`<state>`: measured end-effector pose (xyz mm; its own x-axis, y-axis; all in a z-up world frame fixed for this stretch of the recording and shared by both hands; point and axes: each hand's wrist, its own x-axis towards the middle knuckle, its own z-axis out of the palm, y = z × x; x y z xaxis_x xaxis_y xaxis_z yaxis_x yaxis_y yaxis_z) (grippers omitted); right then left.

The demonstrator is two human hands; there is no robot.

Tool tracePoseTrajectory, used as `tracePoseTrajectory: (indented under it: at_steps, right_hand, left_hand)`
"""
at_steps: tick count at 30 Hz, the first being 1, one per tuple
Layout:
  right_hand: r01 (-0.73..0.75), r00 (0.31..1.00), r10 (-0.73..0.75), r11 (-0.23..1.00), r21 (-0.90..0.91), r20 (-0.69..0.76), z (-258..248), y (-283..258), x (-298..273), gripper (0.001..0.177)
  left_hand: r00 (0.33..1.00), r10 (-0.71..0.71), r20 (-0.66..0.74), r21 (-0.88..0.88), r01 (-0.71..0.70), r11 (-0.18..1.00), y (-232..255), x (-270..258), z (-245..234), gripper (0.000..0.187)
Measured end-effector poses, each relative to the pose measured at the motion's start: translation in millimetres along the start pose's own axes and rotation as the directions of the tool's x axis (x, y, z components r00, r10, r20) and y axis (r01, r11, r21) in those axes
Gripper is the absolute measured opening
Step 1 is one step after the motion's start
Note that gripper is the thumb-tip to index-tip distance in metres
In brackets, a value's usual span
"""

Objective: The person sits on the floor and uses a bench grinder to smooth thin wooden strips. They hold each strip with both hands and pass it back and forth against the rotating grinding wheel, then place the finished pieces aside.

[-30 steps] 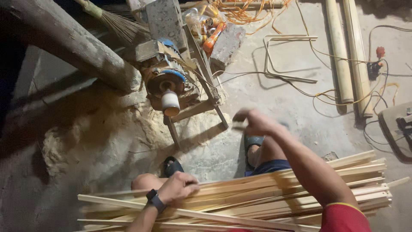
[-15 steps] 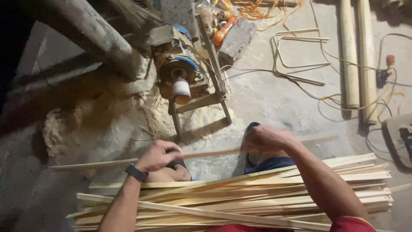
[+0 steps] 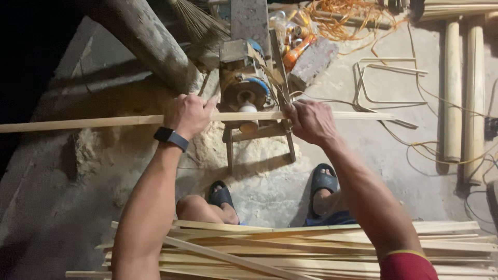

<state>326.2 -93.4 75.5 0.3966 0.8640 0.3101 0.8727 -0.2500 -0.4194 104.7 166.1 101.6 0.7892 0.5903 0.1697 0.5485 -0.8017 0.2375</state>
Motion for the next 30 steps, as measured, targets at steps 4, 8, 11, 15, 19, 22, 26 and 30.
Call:
tracePoseTrajectory:
  at_steps: [4,8,11,15,19,22,26,30]
  right_hand:
    - [-0.084,0.996,0.084,0.995,0.056,0.012,6.1,7.4,11.2,0.048]
    - [-0.154,0.987,0.153,0.988,0.02,0.039,25.0,5.1,15.7,0.054]
    - [-0.17,0.985,0.169,0.985,0.028,0.012,43.6,1.4,16.7,0.052]
    - [-0.248,0.967,0.249,0.968,-0.03,0.049,60.3,-0.9,16.3,0.057]
    - [-0.296,0.955,0.296,0.955,0.013,0.013,75.4,-1.4,15.1,0.058]
    - [-0.309,0.951,0.309,0.95,0.052,0.024,86.8,0.3,13.2,0.059]
    - [-0.297,0.954,0.3,0.951,0.081,-0.016,97.6,5.1,9.0,0.06]
    - [-0.321,0.946,0.326,0.93,0.176,0.005,110.0,5.9,3.2,0.056]
  left_hand:
    - [0.984,-0.127,0.123,-0.48,0.171,0.86,-31.1,17.4,-0.5,0.056]
    - [0.991,-0.074,0.115,0.035,0.07,0.997,-19.4,15.7,-6.5,0.056]
    - [0.996,-0.081,0.044,-0.023,0.082,0.996,2.4,15.9,-10.8,0.043]
    - [0.951,-0.266,0.158,-0.036,0.275,0.961,14.3,19.2,-22.8,0.04]
    - [0.972,-0.232,0.037,-0.053,0.234,0.971,10.2,20.8,-22.4,0.029]
    - [0.921,-0.345,0.179,-0.068,0.362,0.93,3.7,23.7,-17.2,0.034]
    - [0.962,-0.27,0.047,-0.061,0.273,0.96,0.7,28.1,-9.0,0.031]
    - [0.948,-0.291,0.126,-0.064,0.3,0.952,1.7,27.6,-4.0,0.037]
